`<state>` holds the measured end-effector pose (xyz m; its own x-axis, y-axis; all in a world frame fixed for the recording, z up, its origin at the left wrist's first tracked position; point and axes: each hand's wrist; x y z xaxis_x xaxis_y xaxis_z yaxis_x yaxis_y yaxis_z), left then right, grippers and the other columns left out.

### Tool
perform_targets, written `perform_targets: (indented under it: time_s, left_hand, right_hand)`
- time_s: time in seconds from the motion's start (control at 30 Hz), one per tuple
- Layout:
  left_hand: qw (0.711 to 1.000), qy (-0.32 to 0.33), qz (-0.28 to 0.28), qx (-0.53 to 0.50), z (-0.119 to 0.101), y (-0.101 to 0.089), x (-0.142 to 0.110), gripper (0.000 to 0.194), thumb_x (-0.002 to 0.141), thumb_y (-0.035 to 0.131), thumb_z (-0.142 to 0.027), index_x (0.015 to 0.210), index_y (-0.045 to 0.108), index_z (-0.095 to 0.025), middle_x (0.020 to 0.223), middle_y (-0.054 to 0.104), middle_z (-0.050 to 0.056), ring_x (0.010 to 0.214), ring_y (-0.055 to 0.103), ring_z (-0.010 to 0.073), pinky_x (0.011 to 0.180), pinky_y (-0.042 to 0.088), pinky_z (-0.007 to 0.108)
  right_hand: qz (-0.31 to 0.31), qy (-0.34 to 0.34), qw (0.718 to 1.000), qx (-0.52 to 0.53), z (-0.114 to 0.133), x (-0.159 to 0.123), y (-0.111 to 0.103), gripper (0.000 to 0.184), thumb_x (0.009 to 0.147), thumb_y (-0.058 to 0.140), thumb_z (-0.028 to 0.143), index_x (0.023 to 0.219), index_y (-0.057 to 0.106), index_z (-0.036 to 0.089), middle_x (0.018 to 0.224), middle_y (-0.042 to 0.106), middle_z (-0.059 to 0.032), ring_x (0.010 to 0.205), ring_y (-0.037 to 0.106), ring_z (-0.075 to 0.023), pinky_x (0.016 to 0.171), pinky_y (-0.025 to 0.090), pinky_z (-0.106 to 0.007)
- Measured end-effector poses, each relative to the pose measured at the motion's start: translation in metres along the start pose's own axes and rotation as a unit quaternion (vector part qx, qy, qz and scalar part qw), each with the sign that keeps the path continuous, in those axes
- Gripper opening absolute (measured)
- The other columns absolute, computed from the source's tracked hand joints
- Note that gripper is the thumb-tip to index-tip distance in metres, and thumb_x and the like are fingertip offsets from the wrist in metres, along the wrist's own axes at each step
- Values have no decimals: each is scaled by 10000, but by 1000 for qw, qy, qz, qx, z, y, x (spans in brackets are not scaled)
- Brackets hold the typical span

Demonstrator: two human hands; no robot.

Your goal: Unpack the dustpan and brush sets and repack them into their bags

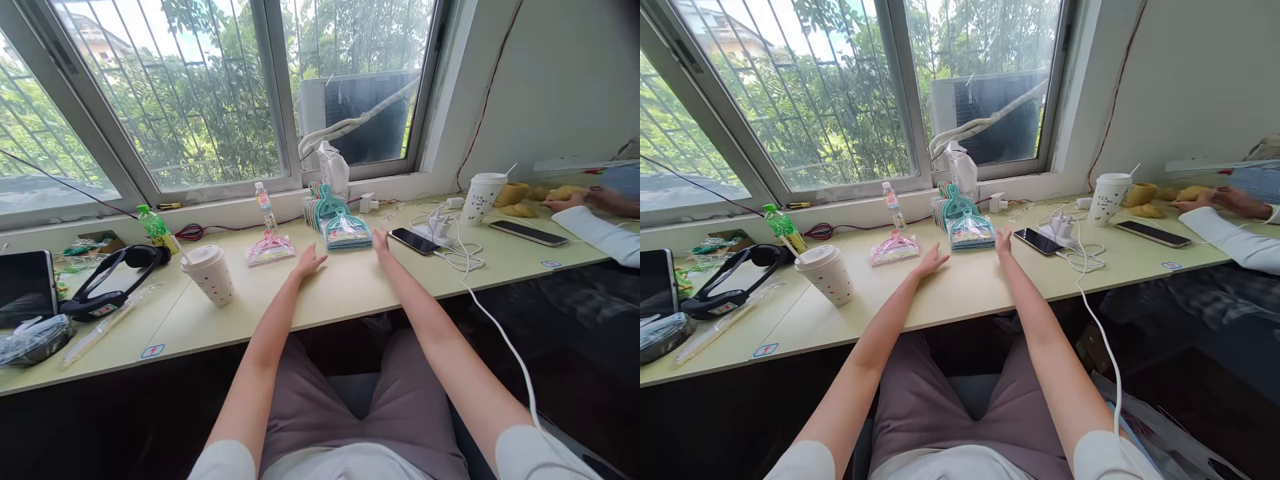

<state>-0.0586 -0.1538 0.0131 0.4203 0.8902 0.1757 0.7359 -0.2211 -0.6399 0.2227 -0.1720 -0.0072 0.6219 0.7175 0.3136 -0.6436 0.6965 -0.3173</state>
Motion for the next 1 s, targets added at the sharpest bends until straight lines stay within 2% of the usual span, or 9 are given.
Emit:
perform_targets:
  time_s: [0.1, 0.23, 0.4, 0.5, 0.57, 0.63, 0.8, 0.9, 1.0]
  left_hand:
    - [999, 33, 40, -11, 4, 13, 1, 961, 822, 635, -596, 1597, 298, -138, 1698, 218, 205, 1593, 180, 343, 1295, 120, 491]
    - [995, 75, 63, -4, 5, 15, -6, 948, 738, 728, -507, 1564, 397, -181, 1655, 355, 166, 1571, 257, 351, 1294, 141, 503]
    - [994, 77, 55, -55, 8, 8, -13, 804, 733, 744, -422, 1484, 525, -235, 1578, 490, 125, 1503, 392, 348, 1264, 248, 499]
    - [992, 98, 7, -79, 9, 6, -13, 580, 775, 700, -365, 1333, 657, -213, 1463, 606, 123, 1407, 509, 331, 1223, 331, 473]
    - [991, 94, -24, -97, 8, 5, -12, 430, 791, 673, -342, 1196, 723, -206, 1349, 684, 116, 1313, 580, 326, 1178, 387, 480]
    - [987, 68, -24, -142, 7, 4, -10, 342, 791, 668, -335, 1092, 744, -192, 1255, 726, 120, 1205, 643, 308, 1110, 449, 465]
    - [969, -8, 26, -247, 2, 1, -11, 265, 854, 629, -369, 1003, 712, -167, 1102, 765, 123, 935, 716, 210, 935, 523, 369]
    - [962, -47, -9, -268, 1, -3, -12, 303, 935, 539, -413, 1088, 649, -175, 1007, 769, 110, 854, 705, 180, 859, 526, 332]
    - [946, -66, -28, -316, 2, -7, -14, 457, 935, 546, -539, 1264, 548, -222, 1161, 735, 121, 933, 704, 192, 826, 543, 323]
  right_hand:
    - [24, 39, 999, -9, -1, -5, 12, 466, 908, 548, 531, 1235, 615, 206, 1327, 674, -164, 1254, 625, -311, 1094, 458, -464]
    - [-15, 44, 998, 45, 2, -13, 12, 381, 936, 518, 352, 1285, 573, 209, 1349, 679, -128, 1230, 641, -246, 1068, 453, -373]
    - [-85, 93, 990, 71, 7, -20, 2, 311, 940, 495, 373, 1171, 635, 221, 1100, 753, -80, 1068, 691, -239, 943, 494, -337]
    - [-109, 119, 985, 64, 9, -23, -4, 249, 879, 601, 362, 1080, 681, 239, 1100, 753, -49, 1042, 691, -233, 946, 494, -337]
    - [-101, 129, 984, 72, 9, -25, -7, 249, 823, 659, 275, 1066, 692, 230, 1105, 755, -40, 1018, 694, -210, 950, 495, -314]
    - [-80, 134, 984, 83, 8, -27, -9, 310, 779, 688, 204, 1089, 689, 211, 1085, 753, -43, 987, 694, -193, 922, 507, -289]
    - [10, 161, 979, 125, 10, -33, -17, 250, 753, 706, 195, 1002, 714, 175, 838, 710, -34, 735, 681, -179, 611, 509, -250]
    - [23, 117, 977, 174, 16, -39, -19, 282, 792, 681, 238, 1064, 710, 170, 838, 696, -26, 635, 624, -129, 499, 431, -212]
    - [29, 26, 972, 232, 21, -44, -15, 372, 802, 690, 348, 1139, 687, 190, 878, 700, -22, 638, 570, -113, 477, 397, -201]
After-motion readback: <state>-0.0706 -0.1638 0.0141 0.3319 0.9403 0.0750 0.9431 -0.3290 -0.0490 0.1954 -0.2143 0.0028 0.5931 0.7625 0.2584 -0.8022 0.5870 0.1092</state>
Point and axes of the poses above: each hand's wrist, its own x-axis towards the middle knuckle, its own y-axis out of the palm, z = x × y
